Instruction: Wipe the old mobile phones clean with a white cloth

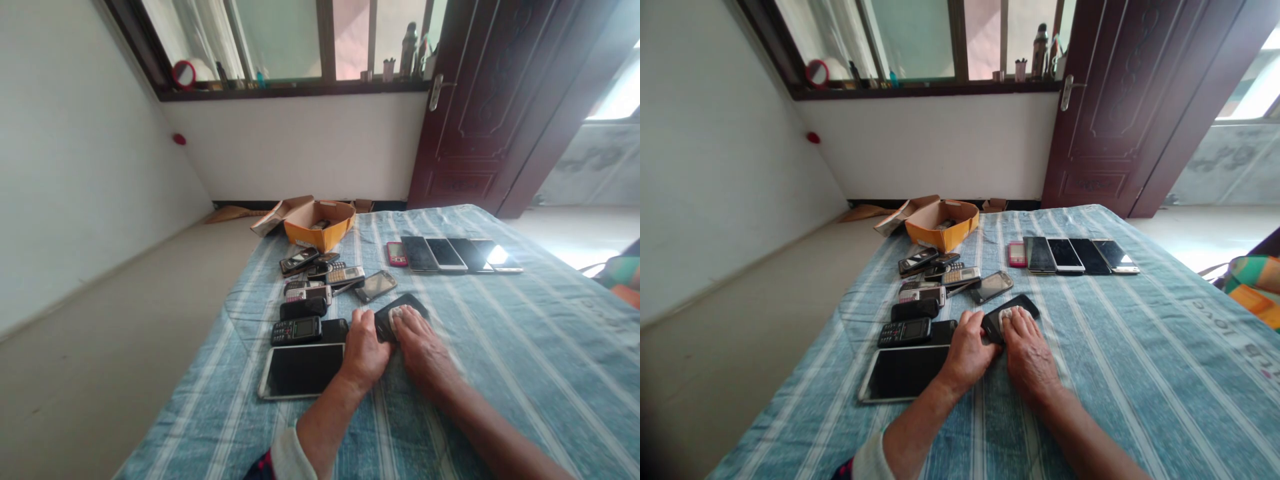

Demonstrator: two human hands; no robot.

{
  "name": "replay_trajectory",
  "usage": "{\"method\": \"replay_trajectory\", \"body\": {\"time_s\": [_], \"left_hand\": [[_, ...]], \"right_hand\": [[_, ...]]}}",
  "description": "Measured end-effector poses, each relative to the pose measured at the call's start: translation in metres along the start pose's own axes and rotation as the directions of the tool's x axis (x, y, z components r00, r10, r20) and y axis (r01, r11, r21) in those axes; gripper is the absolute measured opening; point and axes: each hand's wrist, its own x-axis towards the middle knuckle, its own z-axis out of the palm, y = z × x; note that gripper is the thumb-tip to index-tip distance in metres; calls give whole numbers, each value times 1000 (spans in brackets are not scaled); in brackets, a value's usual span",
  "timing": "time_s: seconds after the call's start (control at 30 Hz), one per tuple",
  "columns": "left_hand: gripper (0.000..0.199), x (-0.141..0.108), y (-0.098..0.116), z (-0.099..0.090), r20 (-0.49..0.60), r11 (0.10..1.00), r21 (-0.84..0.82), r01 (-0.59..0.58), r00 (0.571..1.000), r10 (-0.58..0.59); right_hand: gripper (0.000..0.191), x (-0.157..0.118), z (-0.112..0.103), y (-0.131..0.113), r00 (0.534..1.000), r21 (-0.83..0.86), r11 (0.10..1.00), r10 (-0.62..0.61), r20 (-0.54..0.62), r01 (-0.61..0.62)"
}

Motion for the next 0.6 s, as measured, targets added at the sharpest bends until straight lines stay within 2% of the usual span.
{"method": "replay_trajectory", "body": {"time_s": [0.1, 0.33, 0.43, 0.6], "left_hand": [[32, 0, 0, 0, 5, 1000, -1, -7, 1000, 7], [32, 0, 0, 1, -4, 1000, 4, -10, 1000, 10], [32, 0, 0, 1, -7, 1000, 10, -6, 1000, 6], [32, 0, -1, 2, -5, 1000, -3, -9, 1000, 9]], "right_hand": [[48, 1, -2, 1, 1000, 0, 1000, 13, 13, -13], [41, 7, -8, 16, 987, -31, 987, 160, 7, -160], [44, 4, -7, 10, 992, -47, 991, 127, -5, -127], [48, -2, -5, -4, 1000, -39, 999, -2, 20, 3]]}}
